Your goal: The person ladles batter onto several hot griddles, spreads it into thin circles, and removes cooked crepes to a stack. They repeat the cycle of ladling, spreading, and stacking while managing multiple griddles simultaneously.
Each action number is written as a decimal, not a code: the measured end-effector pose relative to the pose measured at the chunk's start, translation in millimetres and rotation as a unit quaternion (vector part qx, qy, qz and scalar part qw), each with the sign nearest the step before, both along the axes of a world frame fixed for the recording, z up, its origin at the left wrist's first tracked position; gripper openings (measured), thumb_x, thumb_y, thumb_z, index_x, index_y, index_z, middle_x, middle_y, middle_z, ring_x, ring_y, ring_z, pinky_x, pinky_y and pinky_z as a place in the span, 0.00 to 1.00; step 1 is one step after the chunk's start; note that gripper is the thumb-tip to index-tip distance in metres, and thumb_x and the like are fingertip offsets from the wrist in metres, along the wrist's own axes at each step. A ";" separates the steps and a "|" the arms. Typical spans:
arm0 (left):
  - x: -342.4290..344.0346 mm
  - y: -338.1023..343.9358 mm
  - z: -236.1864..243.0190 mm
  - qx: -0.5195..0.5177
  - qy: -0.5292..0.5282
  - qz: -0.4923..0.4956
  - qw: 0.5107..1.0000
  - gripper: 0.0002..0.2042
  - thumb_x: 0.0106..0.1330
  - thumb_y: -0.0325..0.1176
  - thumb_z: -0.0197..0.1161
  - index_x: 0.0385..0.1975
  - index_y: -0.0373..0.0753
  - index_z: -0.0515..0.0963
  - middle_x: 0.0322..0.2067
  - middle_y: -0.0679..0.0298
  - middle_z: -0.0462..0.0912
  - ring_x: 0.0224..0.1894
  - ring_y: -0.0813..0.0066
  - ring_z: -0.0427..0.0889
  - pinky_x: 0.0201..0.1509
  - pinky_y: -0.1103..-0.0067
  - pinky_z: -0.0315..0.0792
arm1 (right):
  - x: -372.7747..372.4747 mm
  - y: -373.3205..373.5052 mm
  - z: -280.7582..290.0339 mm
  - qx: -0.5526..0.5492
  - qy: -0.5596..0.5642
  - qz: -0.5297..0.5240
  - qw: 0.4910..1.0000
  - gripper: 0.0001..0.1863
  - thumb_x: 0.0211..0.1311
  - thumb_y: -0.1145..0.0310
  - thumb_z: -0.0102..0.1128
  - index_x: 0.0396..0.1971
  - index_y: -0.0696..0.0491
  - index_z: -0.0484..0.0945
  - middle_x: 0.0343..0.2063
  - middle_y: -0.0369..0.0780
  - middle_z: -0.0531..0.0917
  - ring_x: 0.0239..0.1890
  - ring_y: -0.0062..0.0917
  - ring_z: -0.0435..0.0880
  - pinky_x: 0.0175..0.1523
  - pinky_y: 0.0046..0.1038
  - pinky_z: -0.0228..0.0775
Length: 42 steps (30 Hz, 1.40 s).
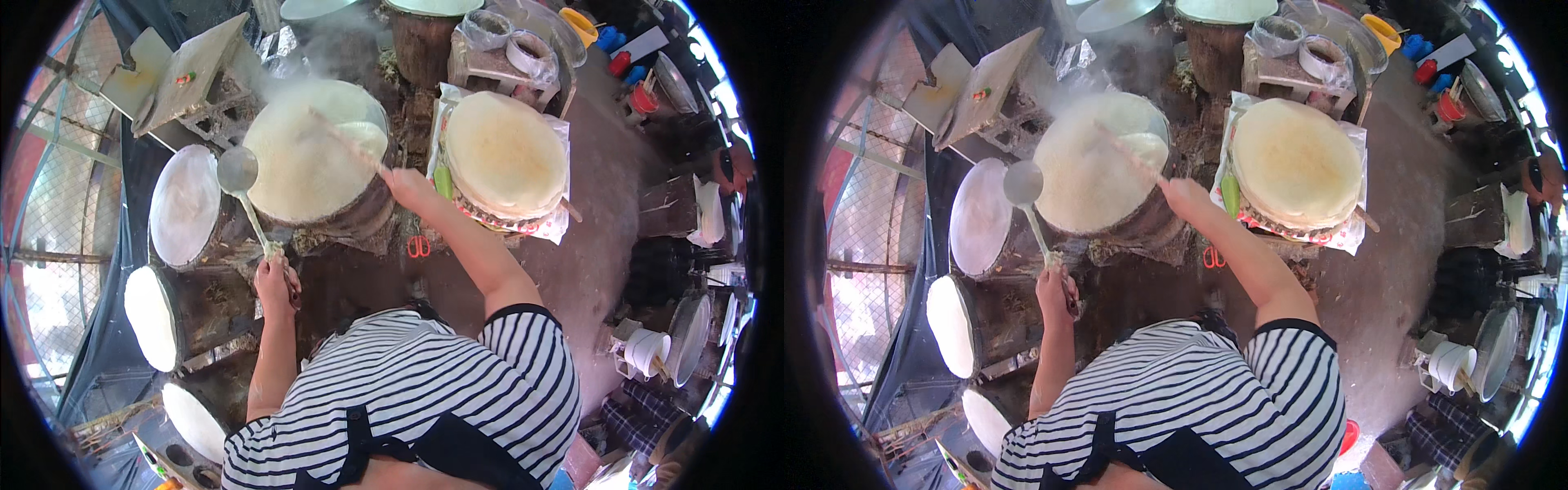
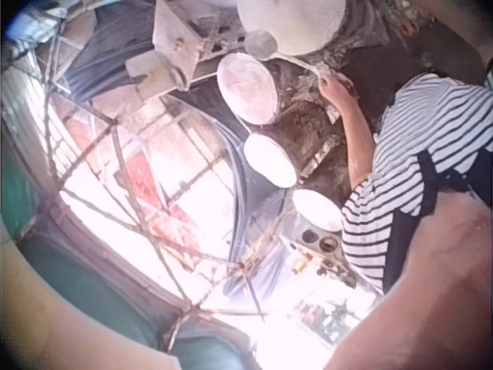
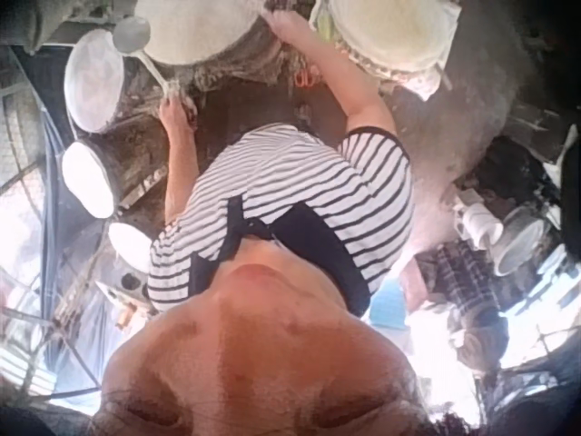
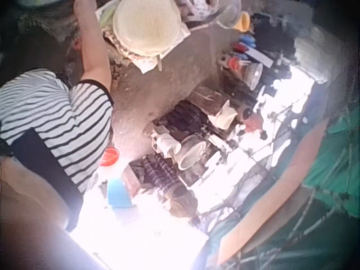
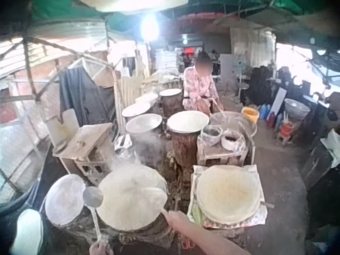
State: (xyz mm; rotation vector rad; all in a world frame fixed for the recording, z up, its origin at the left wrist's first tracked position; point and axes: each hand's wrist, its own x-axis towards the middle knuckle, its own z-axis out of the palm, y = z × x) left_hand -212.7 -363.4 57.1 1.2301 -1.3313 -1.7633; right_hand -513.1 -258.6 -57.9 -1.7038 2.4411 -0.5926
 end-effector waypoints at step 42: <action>30.3 -34.1 -25.0 0.048 0.061 -0.046 0.996 0.10 0.66 0.33 0.52 0.23 0.37 0.66 0.13 0.68 0.65 0.09 0.81 0.65 0.08 0.83 0.61 | 82.3 2.4 32.7 -0.041 -0.150 -0.271 0.950 0.24 0.62 0.67 0.38 0.59 0.54 0.55 0.22 0.53 0.79 0.27 0.48 0.80 0.33 0.46 0.70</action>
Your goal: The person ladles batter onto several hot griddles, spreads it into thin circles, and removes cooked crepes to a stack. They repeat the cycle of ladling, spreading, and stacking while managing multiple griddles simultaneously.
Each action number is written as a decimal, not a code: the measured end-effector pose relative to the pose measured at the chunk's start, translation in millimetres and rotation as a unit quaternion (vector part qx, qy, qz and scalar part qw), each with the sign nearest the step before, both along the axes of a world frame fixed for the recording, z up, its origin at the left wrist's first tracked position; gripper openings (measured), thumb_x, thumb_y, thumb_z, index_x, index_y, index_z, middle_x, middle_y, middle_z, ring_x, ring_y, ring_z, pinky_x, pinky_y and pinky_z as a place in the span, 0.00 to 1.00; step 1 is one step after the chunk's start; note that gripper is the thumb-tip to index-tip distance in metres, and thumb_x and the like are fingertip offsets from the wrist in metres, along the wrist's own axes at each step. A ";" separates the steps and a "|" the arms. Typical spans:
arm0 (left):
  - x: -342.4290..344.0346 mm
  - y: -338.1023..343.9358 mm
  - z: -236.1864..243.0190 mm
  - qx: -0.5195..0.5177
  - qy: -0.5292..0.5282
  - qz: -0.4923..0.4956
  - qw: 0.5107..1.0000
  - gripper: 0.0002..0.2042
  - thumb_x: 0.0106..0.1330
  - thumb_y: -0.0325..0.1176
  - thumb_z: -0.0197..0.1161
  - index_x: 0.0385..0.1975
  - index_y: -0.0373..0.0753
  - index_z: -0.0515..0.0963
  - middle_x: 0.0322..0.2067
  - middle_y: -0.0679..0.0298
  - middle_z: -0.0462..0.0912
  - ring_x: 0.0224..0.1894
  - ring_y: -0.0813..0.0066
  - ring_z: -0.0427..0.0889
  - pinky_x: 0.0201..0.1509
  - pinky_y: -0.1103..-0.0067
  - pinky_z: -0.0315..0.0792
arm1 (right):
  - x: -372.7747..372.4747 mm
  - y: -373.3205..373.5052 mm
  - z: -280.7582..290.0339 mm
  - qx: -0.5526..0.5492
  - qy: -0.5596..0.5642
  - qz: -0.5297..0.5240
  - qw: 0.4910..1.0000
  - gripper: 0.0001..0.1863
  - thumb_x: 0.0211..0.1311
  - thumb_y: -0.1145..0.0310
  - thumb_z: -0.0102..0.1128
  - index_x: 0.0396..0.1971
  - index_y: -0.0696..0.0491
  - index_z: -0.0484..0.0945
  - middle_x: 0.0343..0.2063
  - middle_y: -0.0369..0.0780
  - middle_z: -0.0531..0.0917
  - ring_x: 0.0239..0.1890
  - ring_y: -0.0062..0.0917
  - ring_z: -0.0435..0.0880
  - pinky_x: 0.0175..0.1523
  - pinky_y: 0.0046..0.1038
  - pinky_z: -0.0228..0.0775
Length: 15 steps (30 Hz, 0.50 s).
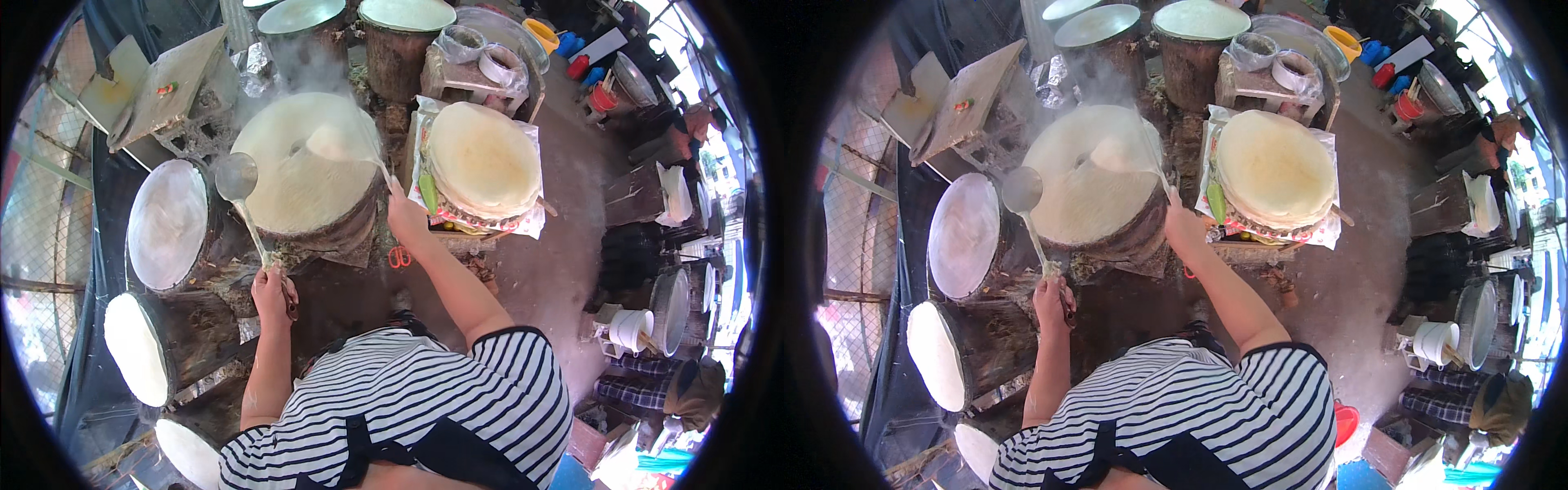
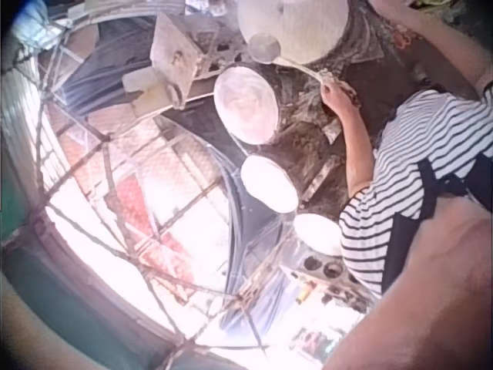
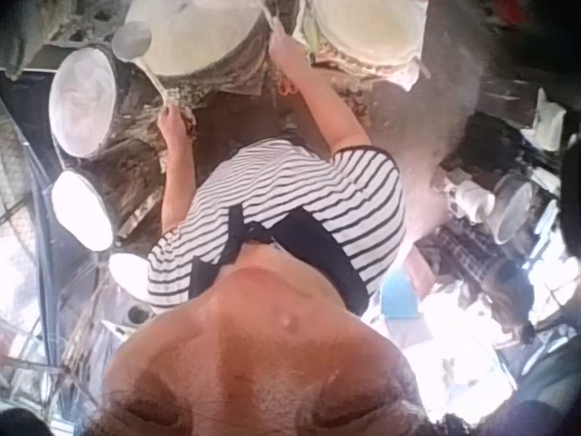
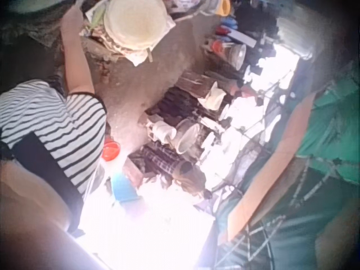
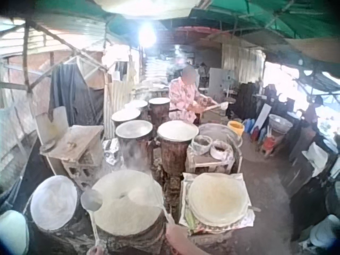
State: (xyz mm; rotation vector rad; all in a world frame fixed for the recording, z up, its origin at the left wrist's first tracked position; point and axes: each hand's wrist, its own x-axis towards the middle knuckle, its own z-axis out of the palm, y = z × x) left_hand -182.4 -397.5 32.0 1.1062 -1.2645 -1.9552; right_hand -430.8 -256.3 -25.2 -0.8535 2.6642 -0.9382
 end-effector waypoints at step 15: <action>-4.1 -38.8 8.0 -0.080 -0.078 -0.045 0.993 0.08 0.64 0.32 0.53 0.25 0.35 0.69 0.10 0.68 0.66 0.07 0.81 0.65 0.08 0.83 0.60 | 6.7 -59.9 9.7 0.071 0.064 0.136 0.986 0.23 0.61 0.66 0.41 0.57 0.49 0.60 0.22 0.50 0.80 0.26 0.44 0.81 0.32 0.45 0.72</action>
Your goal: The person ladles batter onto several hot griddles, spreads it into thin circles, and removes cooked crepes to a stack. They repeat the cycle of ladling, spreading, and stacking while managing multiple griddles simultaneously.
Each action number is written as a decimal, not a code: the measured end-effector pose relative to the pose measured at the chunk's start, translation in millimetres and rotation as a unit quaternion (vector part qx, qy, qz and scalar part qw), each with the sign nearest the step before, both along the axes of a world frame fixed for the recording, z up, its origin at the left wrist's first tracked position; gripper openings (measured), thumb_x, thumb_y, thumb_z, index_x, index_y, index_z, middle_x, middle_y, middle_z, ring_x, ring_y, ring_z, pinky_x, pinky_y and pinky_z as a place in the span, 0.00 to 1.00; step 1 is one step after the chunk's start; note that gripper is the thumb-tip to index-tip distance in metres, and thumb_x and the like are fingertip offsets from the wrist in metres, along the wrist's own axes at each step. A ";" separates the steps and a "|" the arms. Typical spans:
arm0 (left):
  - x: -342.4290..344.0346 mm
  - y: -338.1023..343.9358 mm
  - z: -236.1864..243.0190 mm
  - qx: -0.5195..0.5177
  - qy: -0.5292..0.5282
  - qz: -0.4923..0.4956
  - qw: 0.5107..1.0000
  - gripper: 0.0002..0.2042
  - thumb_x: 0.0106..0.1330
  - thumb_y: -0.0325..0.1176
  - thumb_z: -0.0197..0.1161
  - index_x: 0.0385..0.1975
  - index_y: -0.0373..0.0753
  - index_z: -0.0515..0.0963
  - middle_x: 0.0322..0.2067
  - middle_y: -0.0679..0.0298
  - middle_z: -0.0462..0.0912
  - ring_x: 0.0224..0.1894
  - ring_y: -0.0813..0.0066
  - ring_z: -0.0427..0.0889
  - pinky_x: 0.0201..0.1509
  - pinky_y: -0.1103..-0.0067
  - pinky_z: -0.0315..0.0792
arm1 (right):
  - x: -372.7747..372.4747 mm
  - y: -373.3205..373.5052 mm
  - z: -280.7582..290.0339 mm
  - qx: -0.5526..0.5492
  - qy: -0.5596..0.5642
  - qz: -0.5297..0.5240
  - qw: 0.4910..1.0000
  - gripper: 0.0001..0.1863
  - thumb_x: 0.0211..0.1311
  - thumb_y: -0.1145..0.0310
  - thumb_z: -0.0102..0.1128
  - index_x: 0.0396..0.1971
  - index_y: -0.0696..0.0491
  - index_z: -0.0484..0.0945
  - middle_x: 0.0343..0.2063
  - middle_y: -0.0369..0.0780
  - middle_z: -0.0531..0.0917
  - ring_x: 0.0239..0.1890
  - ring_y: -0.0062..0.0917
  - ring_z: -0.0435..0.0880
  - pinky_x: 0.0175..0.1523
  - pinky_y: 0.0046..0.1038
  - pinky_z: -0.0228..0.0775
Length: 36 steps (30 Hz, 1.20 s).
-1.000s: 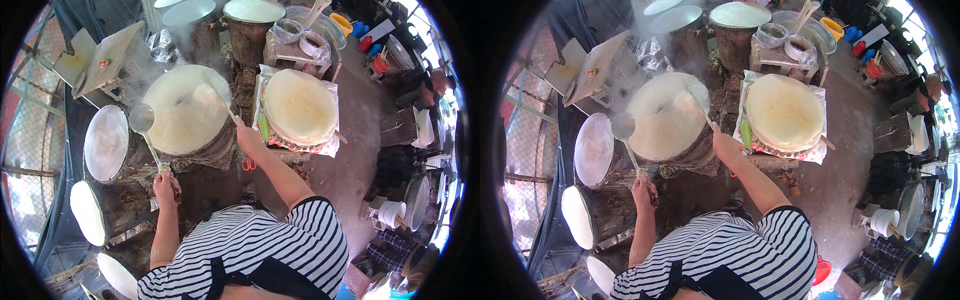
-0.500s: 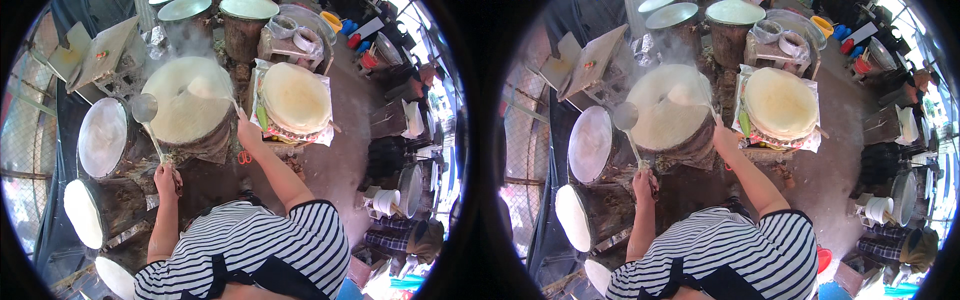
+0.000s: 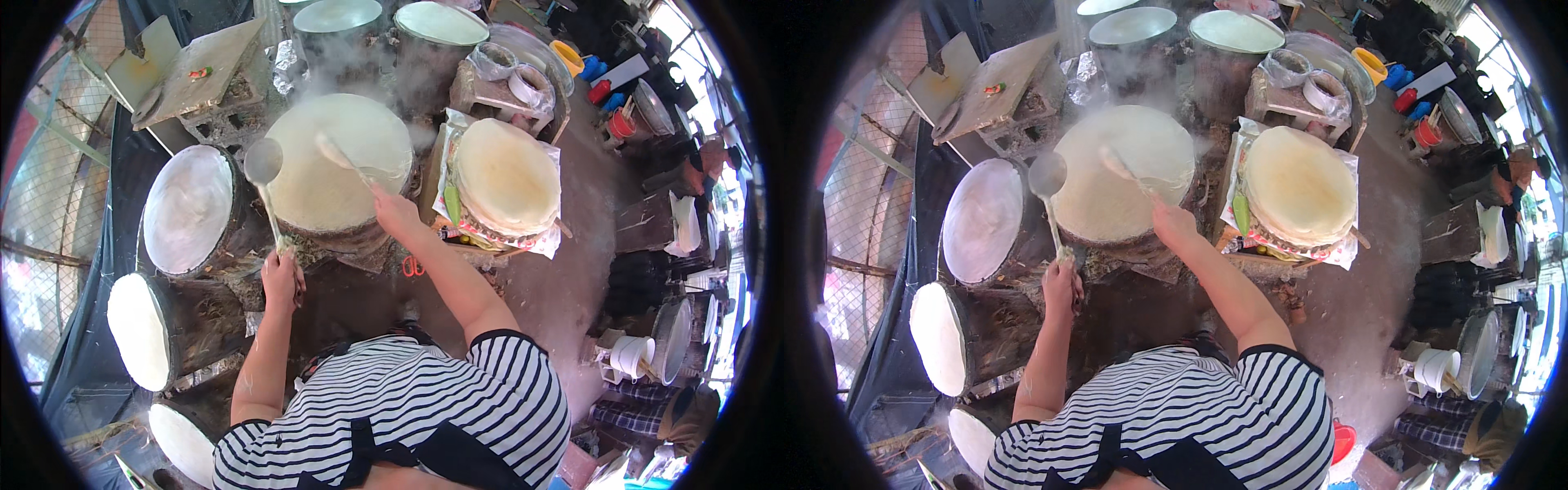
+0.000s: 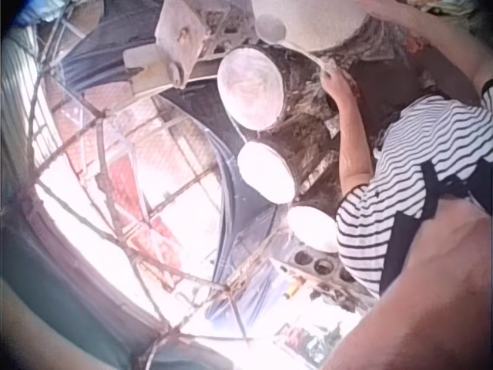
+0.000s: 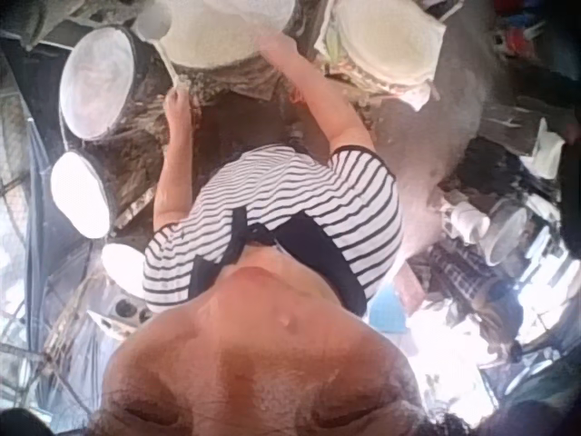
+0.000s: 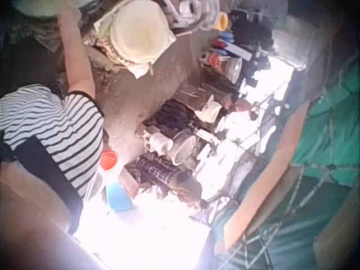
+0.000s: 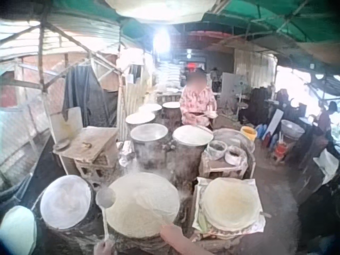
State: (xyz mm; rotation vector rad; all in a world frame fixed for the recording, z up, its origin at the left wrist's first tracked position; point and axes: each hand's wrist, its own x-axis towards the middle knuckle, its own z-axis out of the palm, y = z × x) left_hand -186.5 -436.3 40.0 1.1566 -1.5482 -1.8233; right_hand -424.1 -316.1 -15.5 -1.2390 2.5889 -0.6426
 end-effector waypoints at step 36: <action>6.1 -63.3 134.8 0.647 0.477 -0.153 0.575 0.10 0.69 0.33 0.43 0.26 0.36 0.60 0.19 0.67 0.62 0.16 0.81 0.63 0.13 0.85 0.62 | 76.5 31.7 19.1 -0.026 0.047 -0.033 0.998 0.18 0.61 0.61 0.49 0.52 0.40 0.68 0.20 0.47 0.78 0.24 0.42 0.80 0.28 0.41 0.71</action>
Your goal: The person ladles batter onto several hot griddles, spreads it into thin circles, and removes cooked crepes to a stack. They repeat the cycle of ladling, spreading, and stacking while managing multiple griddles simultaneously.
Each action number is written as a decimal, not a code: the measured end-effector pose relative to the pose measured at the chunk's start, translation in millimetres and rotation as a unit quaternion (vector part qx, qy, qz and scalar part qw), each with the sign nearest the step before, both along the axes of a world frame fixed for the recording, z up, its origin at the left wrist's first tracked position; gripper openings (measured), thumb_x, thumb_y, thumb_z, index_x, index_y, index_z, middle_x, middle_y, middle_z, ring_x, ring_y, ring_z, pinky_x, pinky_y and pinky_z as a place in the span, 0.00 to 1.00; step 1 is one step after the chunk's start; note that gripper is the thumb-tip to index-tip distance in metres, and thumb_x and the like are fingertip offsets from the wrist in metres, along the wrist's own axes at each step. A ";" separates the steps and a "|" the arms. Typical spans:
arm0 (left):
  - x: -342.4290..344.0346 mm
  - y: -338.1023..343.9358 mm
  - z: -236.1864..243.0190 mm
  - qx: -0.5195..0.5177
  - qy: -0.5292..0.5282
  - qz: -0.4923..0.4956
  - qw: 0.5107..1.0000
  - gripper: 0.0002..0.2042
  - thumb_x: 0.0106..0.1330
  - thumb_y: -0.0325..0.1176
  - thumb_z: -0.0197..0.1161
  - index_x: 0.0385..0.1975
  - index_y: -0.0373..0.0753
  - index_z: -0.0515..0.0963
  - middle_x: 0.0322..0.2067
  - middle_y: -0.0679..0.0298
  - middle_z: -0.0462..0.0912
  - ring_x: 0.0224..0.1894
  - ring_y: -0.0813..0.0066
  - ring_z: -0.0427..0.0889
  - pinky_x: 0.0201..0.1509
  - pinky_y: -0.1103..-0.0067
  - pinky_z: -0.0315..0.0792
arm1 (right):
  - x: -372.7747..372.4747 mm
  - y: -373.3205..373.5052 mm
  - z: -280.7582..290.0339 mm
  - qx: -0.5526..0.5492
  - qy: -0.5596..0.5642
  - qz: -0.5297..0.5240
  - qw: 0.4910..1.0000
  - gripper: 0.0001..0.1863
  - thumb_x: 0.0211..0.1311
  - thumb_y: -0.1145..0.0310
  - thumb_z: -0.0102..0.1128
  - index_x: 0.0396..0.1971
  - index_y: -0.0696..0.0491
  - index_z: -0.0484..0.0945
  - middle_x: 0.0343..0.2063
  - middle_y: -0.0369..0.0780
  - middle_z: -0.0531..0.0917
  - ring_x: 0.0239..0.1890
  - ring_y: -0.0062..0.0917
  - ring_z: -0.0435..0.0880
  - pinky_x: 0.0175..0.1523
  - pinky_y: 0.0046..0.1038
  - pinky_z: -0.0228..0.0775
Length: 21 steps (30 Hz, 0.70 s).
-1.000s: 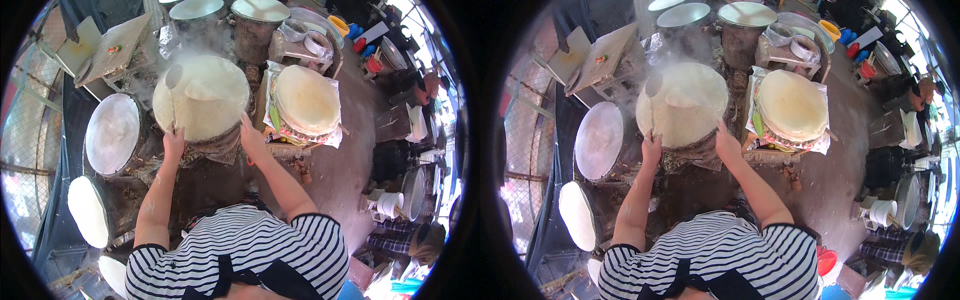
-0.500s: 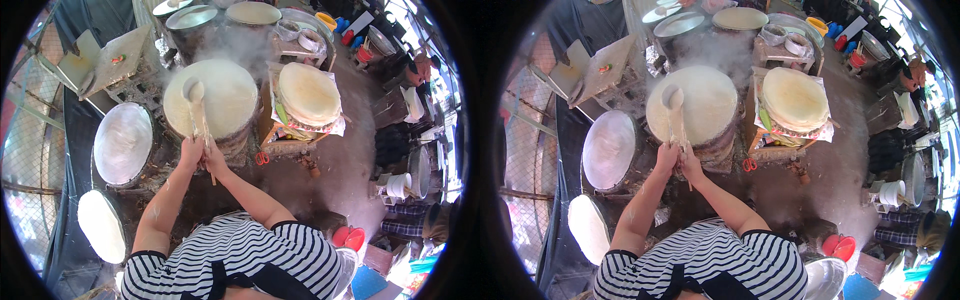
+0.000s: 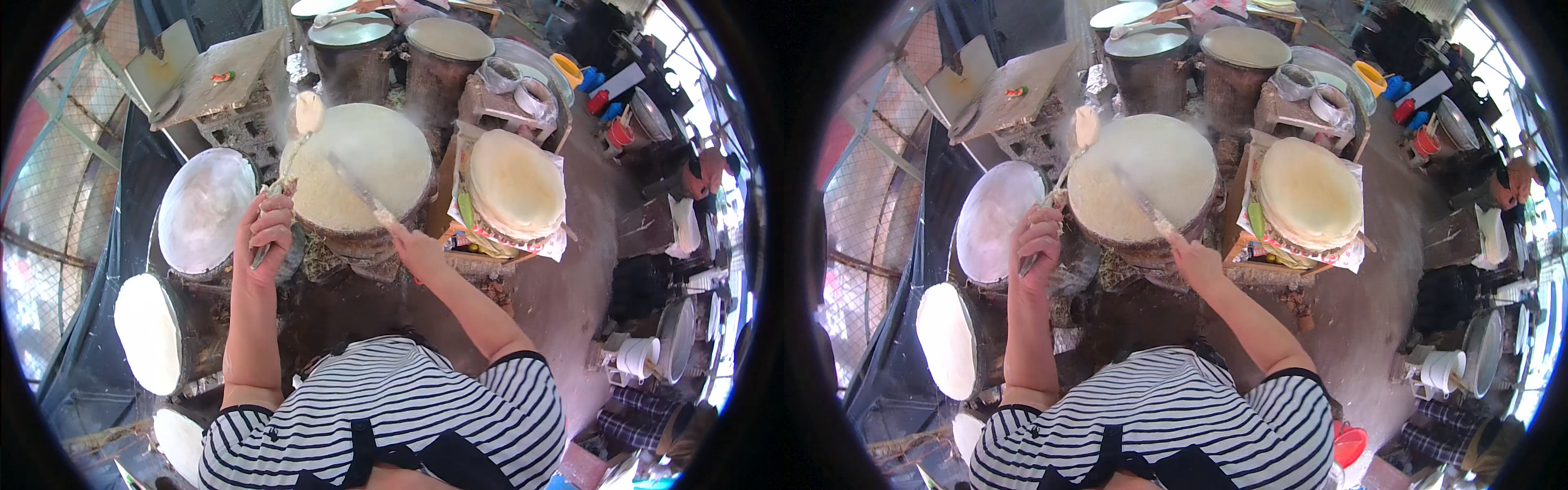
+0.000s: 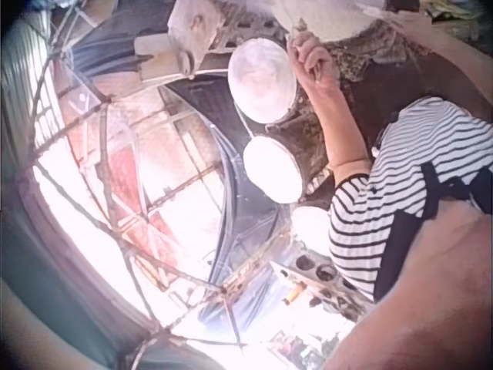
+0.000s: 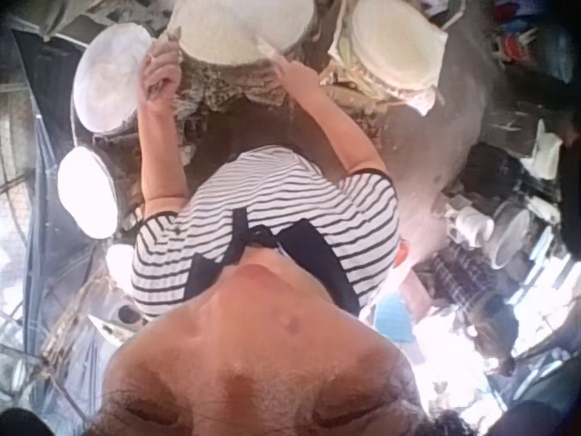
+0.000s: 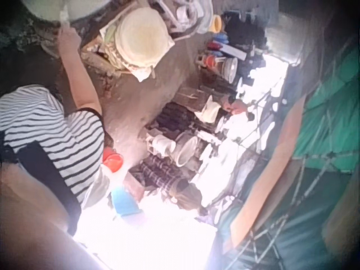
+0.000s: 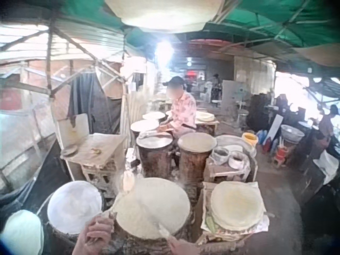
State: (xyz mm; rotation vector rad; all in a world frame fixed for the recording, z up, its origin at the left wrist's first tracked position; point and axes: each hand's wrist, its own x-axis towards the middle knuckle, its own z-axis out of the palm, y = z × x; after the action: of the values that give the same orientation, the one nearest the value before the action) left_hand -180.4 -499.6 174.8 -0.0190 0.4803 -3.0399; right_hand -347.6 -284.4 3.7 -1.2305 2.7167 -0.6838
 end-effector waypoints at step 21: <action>51.9 64.7 7.8 -0.212 -0.191 0.232 0.930 0.12 0.68 0.31 0.44 0.44 0.27 0.61 0.25 0.67 0.62 0.15 0.87 0.59 0.09 0.90 0.56 | -101.5 -18.9 10.6 -0.001 -0.059 -0.004 0.998 0.19 0.64 0.61 0.42 0.53 0.46 0.68 0.31 0.52 0.80 0.36 0.47 0.80 0.39 0.39 0.72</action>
State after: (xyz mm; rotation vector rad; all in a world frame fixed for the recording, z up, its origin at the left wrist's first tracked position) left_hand -128.5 -434.9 182.6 0.3746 -0.1922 -2.5240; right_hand -449.1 -303.3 14.2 -1.1404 2.6273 -0.7355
